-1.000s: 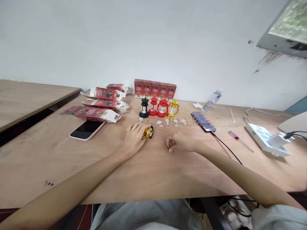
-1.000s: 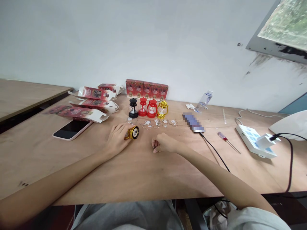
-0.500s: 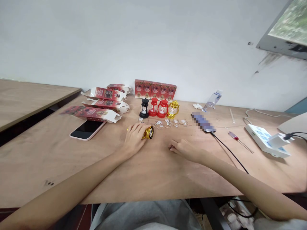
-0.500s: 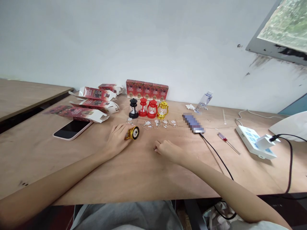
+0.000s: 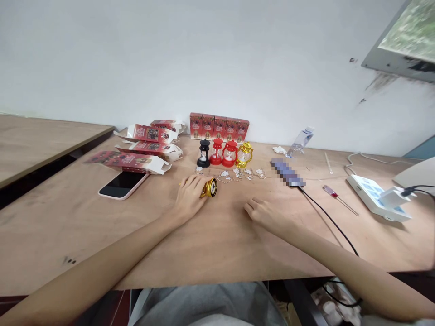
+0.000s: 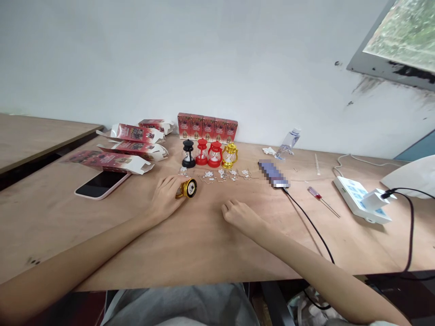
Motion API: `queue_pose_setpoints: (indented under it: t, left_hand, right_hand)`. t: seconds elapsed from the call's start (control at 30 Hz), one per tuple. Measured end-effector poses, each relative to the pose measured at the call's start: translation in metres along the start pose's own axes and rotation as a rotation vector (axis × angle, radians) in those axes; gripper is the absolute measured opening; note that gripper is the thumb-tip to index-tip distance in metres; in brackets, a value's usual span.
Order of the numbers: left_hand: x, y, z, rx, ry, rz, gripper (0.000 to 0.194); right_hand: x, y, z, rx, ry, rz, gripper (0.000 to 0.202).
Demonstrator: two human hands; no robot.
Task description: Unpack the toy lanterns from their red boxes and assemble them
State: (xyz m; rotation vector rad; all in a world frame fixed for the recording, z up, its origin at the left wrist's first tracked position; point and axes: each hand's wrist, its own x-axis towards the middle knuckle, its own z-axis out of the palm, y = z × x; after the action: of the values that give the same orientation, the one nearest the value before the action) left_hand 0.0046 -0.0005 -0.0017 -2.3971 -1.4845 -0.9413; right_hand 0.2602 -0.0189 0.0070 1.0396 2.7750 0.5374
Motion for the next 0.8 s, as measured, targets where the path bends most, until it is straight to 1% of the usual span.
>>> queue_pose_setpoints:
  t: [0.1,0.23,0.3,0.37,0.5,0.63,0.73,0.8]
  left_hand:
    - [0.0,0.0,0.0,0.0,-0.002,0.001,0.037]
    - [0.0,0.001,-0.001,0.0,0.005,0.004,0.037]
    - [0.0,0.001,-0.001,0.003,0.013,0.013,0.037]
    - [-0.001,0.0,0.0,0.007,0.016,0.014,0.037]
    - [-0.001,-0.001,0.002,0.006,0.009,0.012,0.037]
    - [-0.001,-0.001,0.001,0.001,0.005,0.016,0.038]
    - [0.0,0.001,0.0,0.002,-0.001,0.013,0.037]
    - [0.0,0.001,-0.001,0.0,0.002,0.014,0.037]
  right_hand:
    - [0.007,0.01,-0.01,0.057,-0.097,-0.019,0.019]
    - [0.015,0.025,-0.026,0.207,-0.251,-0.007,0.02]
    - [0.017,0.027,-0.031,0.247,-0.289,-0.006,0.019]
    - [0.018,0.027,-0.031,0.255,-0.293,-0.013,0.019]
    - [0.017,0.027,-0.023,0.276,-0.249,0.003,0.02]
    - [0.015,0.033,-0.018,0.4,-0.206,0.06,0.017]
    - [0.015,0.036,-0.021,0.469,-0.228,0.053,0.019]
    - [0.015,0.036,-0.024,0.46,-0.247,0.035,0.021]
